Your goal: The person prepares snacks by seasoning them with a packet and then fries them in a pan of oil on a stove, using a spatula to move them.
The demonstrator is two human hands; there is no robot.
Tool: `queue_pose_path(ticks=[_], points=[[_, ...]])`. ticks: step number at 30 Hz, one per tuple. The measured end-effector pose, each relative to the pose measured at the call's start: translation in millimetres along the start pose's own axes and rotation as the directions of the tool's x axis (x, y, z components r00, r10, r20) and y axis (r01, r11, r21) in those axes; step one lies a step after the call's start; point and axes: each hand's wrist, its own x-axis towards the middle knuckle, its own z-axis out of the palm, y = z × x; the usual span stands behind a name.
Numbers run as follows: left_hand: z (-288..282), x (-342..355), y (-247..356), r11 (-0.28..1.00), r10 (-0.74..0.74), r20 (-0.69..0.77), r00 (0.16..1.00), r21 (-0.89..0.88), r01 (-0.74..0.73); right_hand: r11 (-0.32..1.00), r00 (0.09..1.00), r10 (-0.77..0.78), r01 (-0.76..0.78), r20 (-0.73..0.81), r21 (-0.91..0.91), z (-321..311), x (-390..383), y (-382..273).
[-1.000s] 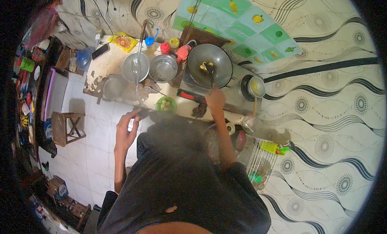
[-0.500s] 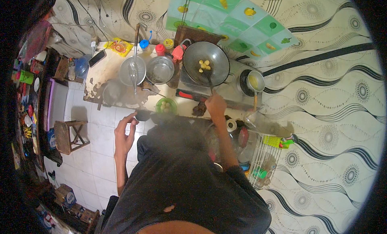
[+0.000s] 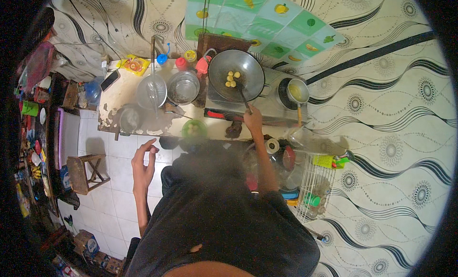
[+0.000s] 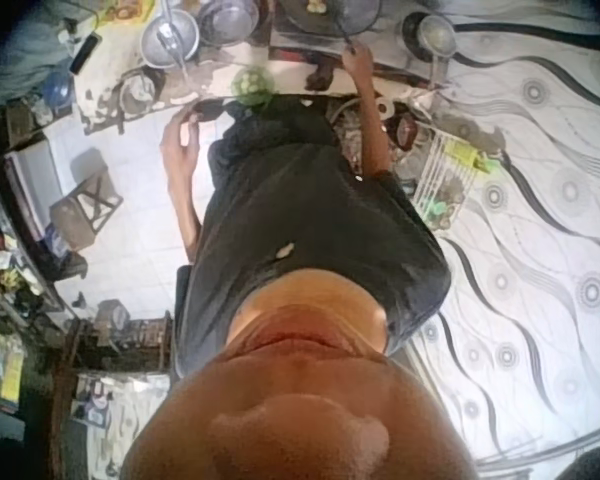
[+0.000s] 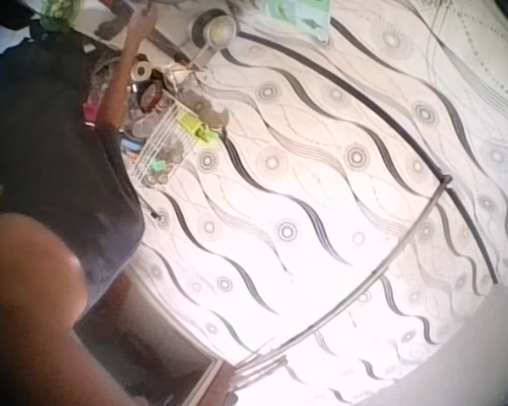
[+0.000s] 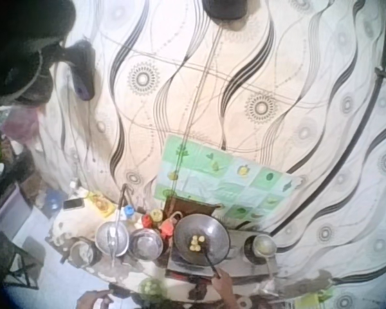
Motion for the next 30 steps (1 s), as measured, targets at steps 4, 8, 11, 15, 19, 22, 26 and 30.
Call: queue_pose_path(ticks=[4,8,11,15,19,22,26,30], points=[[5.2,-0.6,-7.4,1.000,0.019,0.030,0.999,0.012,-0.020,0.999,0.999,-0.033,0.032,-0.019,-0.019,-10.6,-15.7,-10.1],[5.5,0.4,-2.1,0.999,0.036,0.024,0.999,0.035,-0.037,0.999,0.998,-0.045,0.046,0.044,-0.013,-34.0,-36.1,-64.9],[5.7,6.7,0.6,0.998,0.054,0.031,0.998,0.044,-0.055,0.999,0.989,0.042,-0.040,0.142,-0.013,-41.0,-43.3,-84.6],[7.5,12.8,6.6,1.000,0.006,0.068,0.998,0.004,-0.006,0.995,0.996,-0.012,0.021,0.087,-0.093,-21.6,-34.1,-57.5],[4.9,11.5,6.3,0.999,0.010,0.082,0.997,0.031,-0.012,0.990,0.998,0.035,-0.027,0.058,-0.137,-19.7,-28.6,-51.6],[4.4,8.3,5.4,1.000,-0.018,0.082,0.996,0.024,0.016,0.989,0.999,-0.017,0.012,-0.035,-0.149,-32.9,-25.5,-50.8],[7.5,6.8,0.5,0.998,0.042,0.066,0.997,0.039,-0.045,0.988,0.988,0.142,-0.137,0.065,-0.076,-53.4,-1.9,-75.1],[12.0,15.8,9.5,0.993,0.111,0.095,0.989,0.036,-0.115,0.992,0.997,0.057,-0.051,0.044,-0.119,-25.4,31.2,-37.6]])
